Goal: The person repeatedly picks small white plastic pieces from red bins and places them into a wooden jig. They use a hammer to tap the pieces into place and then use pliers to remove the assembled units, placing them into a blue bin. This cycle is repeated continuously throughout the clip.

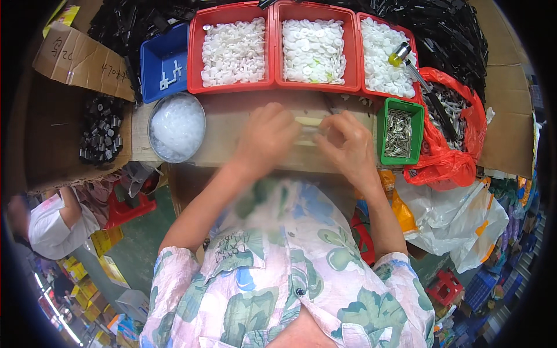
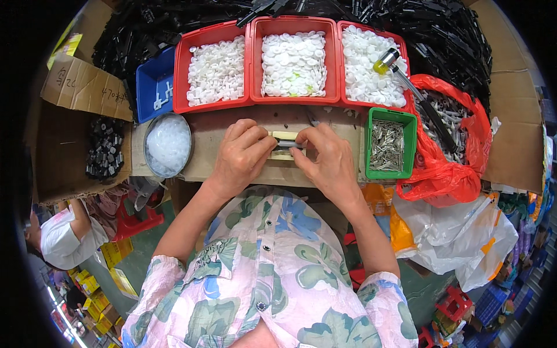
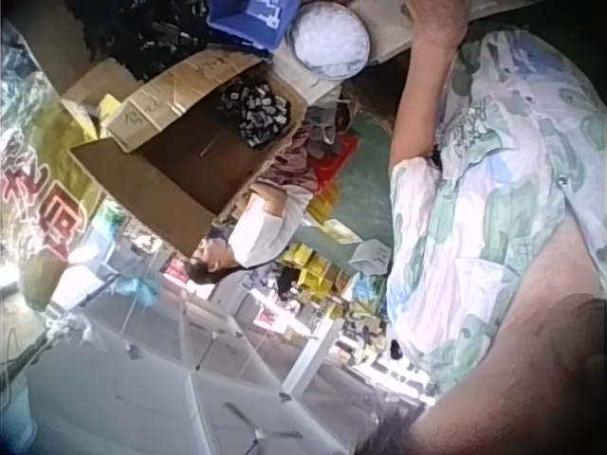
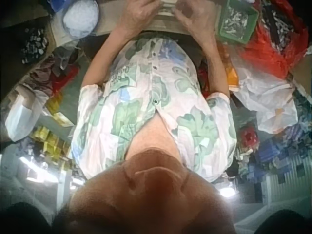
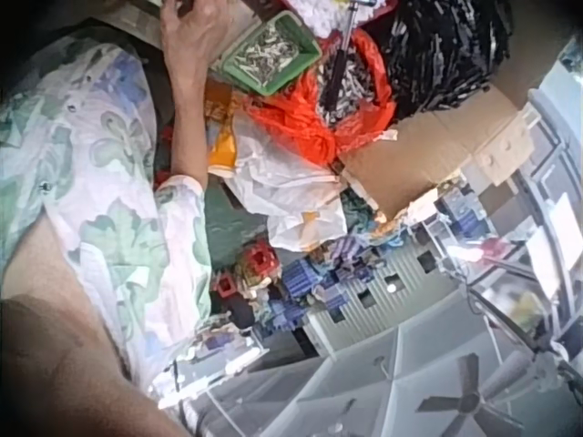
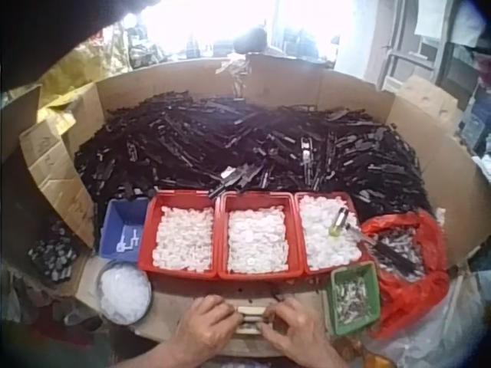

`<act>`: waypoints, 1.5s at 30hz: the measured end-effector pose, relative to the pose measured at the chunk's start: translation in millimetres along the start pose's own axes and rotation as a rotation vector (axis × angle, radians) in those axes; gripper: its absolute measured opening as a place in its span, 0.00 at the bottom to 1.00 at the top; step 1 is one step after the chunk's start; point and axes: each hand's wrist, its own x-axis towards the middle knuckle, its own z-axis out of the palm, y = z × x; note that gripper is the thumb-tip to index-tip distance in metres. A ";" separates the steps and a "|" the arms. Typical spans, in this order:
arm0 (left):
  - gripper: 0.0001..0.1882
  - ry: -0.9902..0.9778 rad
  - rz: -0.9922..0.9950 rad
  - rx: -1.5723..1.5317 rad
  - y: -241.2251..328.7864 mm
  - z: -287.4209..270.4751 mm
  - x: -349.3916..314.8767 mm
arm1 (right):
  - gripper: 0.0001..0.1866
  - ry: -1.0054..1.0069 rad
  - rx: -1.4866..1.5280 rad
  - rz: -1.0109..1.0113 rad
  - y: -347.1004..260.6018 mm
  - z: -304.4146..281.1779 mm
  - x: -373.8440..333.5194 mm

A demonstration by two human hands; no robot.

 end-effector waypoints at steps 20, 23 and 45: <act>0.10 0.011 -0.036 -0.032 3.8 -1.6 -0.7 | 0.13 0.223 -0.183 -0.174 16.7 -71.7 76.1; 0.10 0.042 -0.042 -0.048 5.3 -2.2 2.3 | 0.09 0.408 -0.444 -0.255 52.9 -89.2 129.4; 0.18 0.285 -0.795 -1.177 16.2 -18.5 17.5 | 0.04 0.216 0.535 0.151 -0.7 -73.5 35.3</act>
